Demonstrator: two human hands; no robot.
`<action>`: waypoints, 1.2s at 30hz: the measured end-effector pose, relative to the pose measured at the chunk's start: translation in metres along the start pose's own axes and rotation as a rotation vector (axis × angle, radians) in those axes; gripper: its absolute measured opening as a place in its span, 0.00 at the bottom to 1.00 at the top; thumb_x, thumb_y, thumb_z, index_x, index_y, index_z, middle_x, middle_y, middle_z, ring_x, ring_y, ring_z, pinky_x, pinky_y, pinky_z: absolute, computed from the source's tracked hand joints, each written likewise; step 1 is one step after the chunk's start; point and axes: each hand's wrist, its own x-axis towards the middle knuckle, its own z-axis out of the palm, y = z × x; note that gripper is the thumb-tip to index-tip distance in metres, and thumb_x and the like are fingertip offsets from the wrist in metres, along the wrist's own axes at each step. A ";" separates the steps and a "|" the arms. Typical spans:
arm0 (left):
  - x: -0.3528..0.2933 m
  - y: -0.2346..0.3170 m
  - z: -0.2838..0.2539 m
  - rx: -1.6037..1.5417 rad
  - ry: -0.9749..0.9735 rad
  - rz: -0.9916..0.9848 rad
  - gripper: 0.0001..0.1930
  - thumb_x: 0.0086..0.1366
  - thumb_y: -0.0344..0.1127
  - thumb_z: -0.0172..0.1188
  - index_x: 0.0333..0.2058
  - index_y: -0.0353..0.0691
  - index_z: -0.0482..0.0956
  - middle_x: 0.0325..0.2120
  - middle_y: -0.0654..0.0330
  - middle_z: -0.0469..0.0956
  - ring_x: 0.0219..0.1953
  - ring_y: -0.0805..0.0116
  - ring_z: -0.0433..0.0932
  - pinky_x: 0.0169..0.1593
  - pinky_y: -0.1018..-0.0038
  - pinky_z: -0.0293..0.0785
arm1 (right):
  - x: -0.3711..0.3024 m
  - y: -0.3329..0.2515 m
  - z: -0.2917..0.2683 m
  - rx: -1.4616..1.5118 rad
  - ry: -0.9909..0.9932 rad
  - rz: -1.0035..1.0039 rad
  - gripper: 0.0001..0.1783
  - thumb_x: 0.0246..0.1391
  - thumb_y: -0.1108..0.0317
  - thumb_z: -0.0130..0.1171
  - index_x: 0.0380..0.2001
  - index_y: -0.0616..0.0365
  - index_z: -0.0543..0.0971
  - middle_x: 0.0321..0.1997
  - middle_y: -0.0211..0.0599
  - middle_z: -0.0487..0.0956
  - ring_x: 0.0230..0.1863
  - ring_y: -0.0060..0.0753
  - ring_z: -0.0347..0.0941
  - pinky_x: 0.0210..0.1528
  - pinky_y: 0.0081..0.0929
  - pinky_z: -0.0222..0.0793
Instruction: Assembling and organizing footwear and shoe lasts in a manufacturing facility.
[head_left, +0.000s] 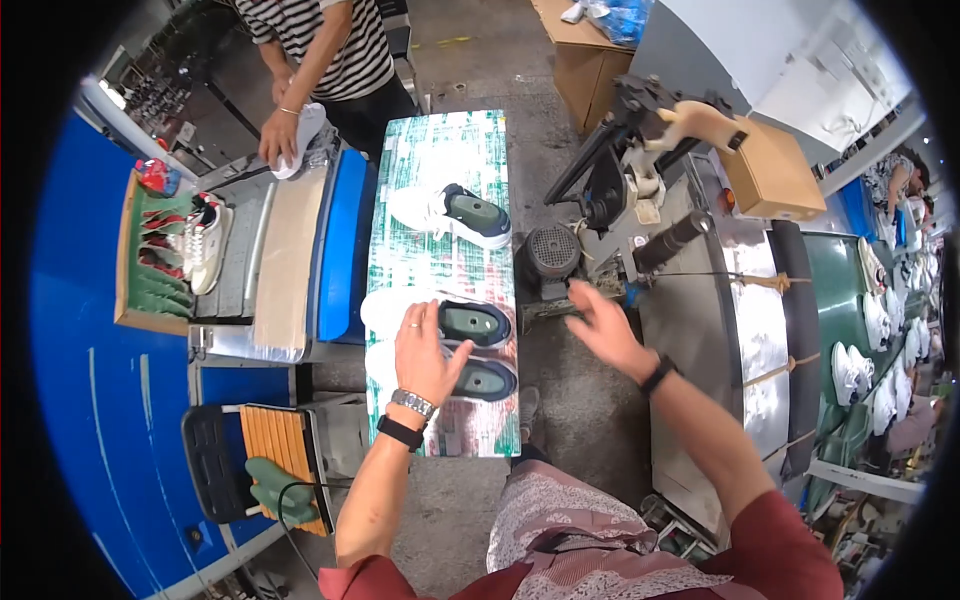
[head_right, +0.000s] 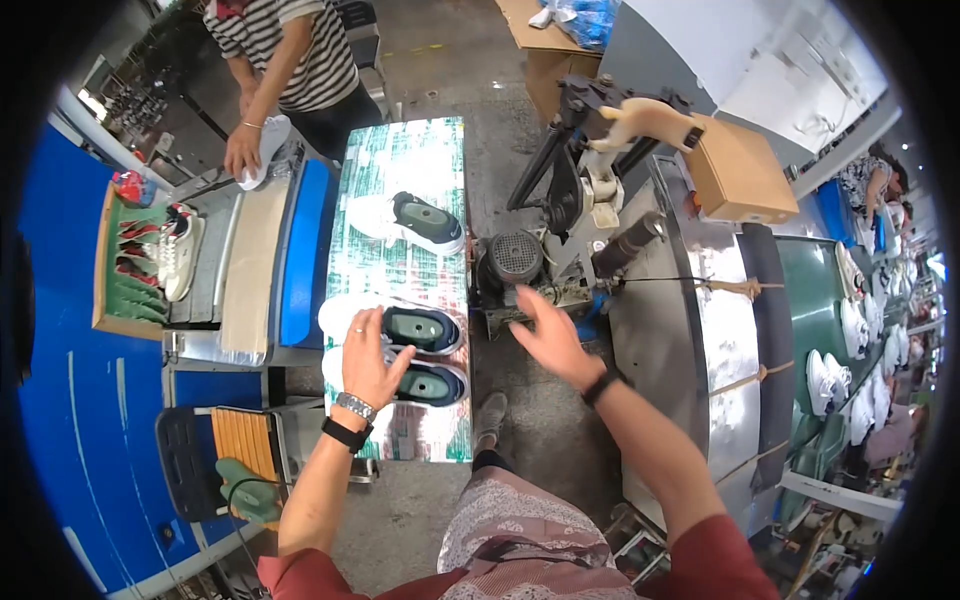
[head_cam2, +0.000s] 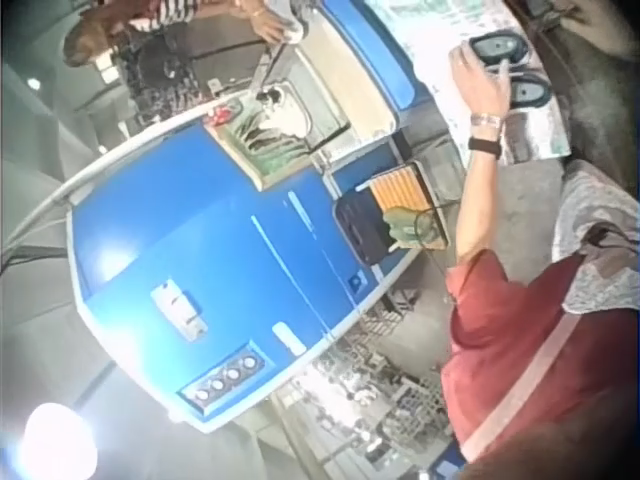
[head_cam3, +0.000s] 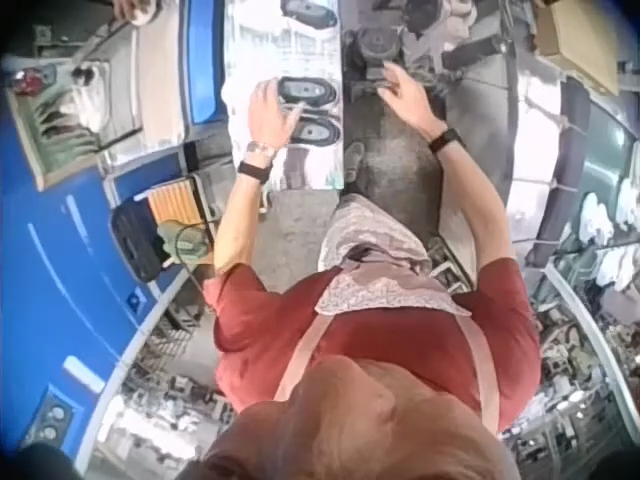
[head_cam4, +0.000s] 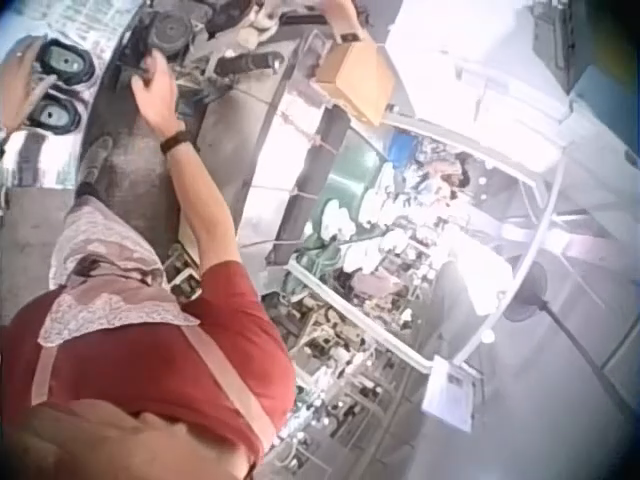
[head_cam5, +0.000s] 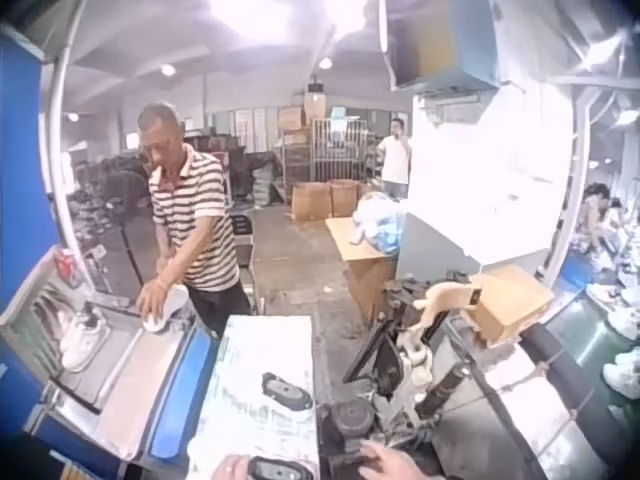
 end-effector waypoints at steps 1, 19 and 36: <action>0.012 0.004 0.014 -0.005 -0.031 -0.005 0.43 0.60 0.46 0.70 0.68 0.30 0.62 0.63 0.38 0.66 0.67 0.38 0.63 0.70 0.50 0.58 | 0.044 -0.009 -0.003 -0.108 0.025 -0.038 0.38 0.58 0.66 0.65 0.70 0.62 0.65 0.64 0.56 0.76 0.64 0.53 0.74 0.66 0.43 0.70; -0.028 0.008 0.032 -0.140 0.237 -0.328 0.37 0.59 0.31 0.66 0.65 0.26 0.62 0.62 0.33 0.66 0.68 0.34 0.62 0.71 0.49 0.58 | 0.137 -0.080 0.069 -0.249 -0.069 -0.463 0.41 0.51 0.61 0.70 0.67 0.59 0.67 0.67 0.54 0.71 0.65 0.58 0.69 0.64 0.47 0.69; 0.000 -0.023 -0.012 0.307 -0.586 0.278 0.54 0.31 0.48 0.87 0.61 0.44 0.74 0.58 0.47 0.75 0.64 0.42 0.67 0.69 0.45 0.58 | -0.169 -0.014 -0.120 -0.218 0.277 0.471 0.32 0.55 0.48 0.70 0.53 0.62 0.79 0.36 0.55 0.85 0.37 0.52 0.84 0.43 0.44 0.78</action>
